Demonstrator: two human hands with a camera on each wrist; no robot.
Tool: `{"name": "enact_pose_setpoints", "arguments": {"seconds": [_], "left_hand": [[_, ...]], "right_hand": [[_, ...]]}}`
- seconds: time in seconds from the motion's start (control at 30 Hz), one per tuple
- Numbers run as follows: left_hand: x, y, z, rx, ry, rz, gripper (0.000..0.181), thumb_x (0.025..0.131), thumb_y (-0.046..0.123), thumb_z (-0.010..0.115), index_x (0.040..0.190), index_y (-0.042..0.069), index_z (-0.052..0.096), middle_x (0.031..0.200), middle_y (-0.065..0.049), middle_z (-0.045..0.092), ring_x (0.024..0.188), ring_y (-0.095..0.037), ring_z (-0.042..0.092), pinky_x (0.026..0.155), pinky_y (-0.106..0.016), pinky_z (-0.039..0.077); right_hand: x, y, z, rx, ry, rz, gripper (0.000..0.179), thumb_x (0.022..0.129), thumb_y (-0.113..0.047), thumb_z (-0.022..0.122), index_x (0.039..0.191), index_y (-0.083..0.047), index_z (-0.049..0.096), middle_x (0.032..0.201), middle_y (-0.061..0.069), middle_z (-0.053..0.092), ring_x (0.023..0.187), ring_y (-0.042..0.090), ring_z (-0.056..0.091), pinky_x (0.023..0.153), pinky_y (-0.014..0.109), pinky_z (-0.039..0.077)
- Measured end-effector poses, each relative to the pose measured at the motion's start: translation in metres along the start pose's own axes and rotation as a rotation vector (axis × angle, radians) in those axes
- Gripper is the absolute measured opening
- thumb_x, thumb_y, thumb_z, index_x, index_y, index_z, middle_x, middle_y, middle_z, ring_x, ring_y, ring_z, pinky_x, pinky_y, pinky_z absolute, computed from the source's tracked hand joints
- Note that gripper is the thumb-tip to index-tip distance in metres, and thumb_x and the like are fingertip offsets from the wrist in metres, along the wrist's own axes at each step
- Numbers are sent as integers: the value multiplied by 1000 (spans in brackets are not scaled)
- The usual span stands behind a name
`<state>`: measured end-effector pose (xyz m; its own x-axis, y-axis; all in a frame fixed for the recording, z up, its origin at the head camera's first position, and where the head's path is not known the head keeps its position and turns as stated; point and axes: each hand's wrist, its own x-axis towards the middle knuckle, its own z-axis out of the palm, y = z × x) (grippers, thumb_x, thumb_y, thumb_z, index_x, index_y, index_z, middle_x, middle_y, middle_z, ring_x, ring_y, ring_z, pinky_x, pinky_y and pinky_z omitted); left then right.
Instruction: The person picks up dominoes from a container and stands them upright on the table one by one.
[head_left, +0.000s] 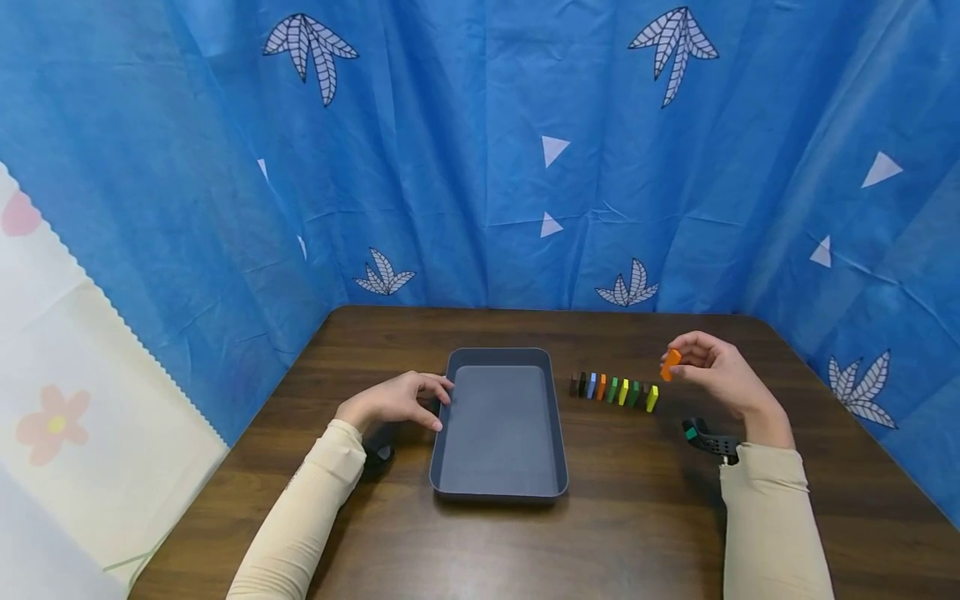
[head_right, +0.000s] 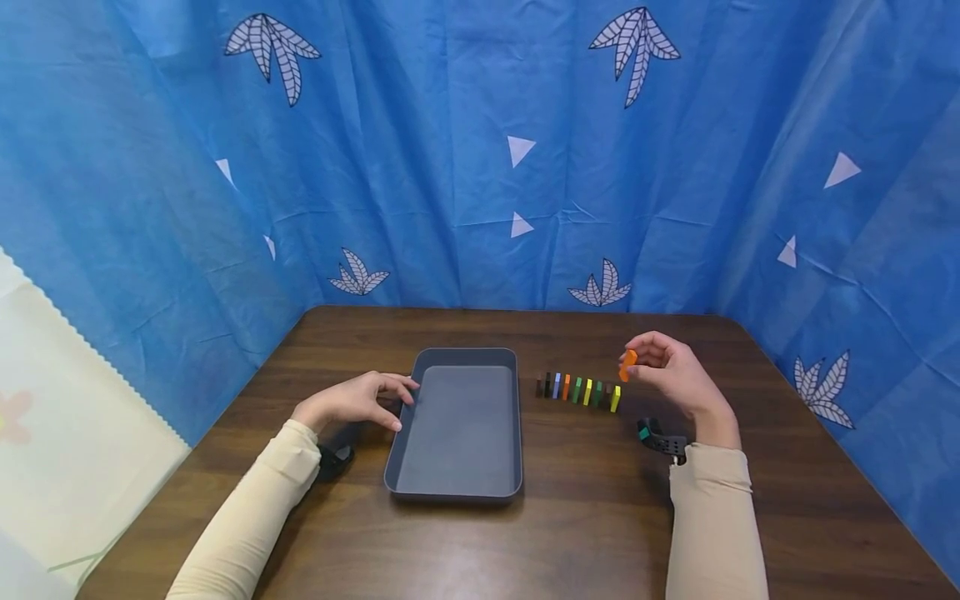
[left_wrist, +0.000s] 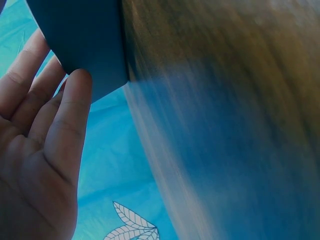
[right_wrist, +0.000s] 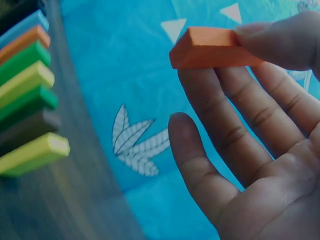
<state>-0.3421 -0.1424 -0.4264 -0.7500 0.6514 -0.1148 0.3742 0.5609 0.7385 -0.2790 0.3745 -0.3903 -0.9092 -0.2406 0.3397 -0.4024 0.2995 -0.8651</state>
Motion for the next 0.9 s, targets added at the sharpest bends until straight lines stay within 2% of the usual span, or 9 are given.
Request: {"name": "enact_pose_setpoints", "arguments": {"seconds": [0.1, 0.2, 0.3, 0.4, 0.67, 0.9], "left_hand": [[1, -1, 0, 7, -1, 5, 36, 81, 20, 84, 112, 7, 71, 149, -12, 52, 140, -36, 46, 113, -52, 42], [1, -2, 0, 18, -1, 13, 36, 81, 20, 84, 112, 7, 71, 149, -11, 53, 140, -36, 47, 113, -52, 42], [1, -1, 0, 20, 0, 15, 36, 82, 20, 84, 113, 7, 71, 149, -11, 53, 141, -35, 46, 113, -52, 42], [1, -1, 0, 20, 0, 14, 37, 82, 20, 84, 113, 7, 71, 149, -11, 53, 140, -35, 46, 113, -51, 42], [1, 1, -1, 6, 7, -7, 36, 81, 21, 85, 112, 8, 71, 149, -10, 53, 140, -35, 47, 112, -51, 43], [0, 0, -1, 9, 1, -1, 36, 81, 21, 84, 112, 9, 71, 149, -11, 53, 140, -35, 47, 112, -51, 43]], "right_hand": [[-5, 8, -5, -29, 14, 53, 21, 96, -3, 64, 114, -13, 60, 97, -14, 73, 86, 3, 71, 78, 15, 58], [-8, 18, -8, -55, 31, 100, 21, 96, -7, 65, 116, -5, 58, 95, -15, 72, 84, 4, 71, 77, 16, 58], [-10, 28, -10, -95, 47, 131, 30, 96, -9, 67, 118, 6, 54, 93, -16, 71, 83, 4, 70, 76, 16, 58], [-10, 38, -10, -122, 42, 150, 34, 96, -9, 67, 120, 10, 52, 94, -16, 70, 84, 4, 69, 77, 16, 57], [-11, 54, -7, -121, 7, 196, 37, 95, -9, 68, 120, 11, 52, 96, -14, 70, 85, 3, 68, 78, 15, 56], [-12, 62, -5, -86, -39, 256, 42, 95, -10, 68, 126, 12, 50, 97, -11, 70, 86, 5, 67, 80, 16, 56]]}}
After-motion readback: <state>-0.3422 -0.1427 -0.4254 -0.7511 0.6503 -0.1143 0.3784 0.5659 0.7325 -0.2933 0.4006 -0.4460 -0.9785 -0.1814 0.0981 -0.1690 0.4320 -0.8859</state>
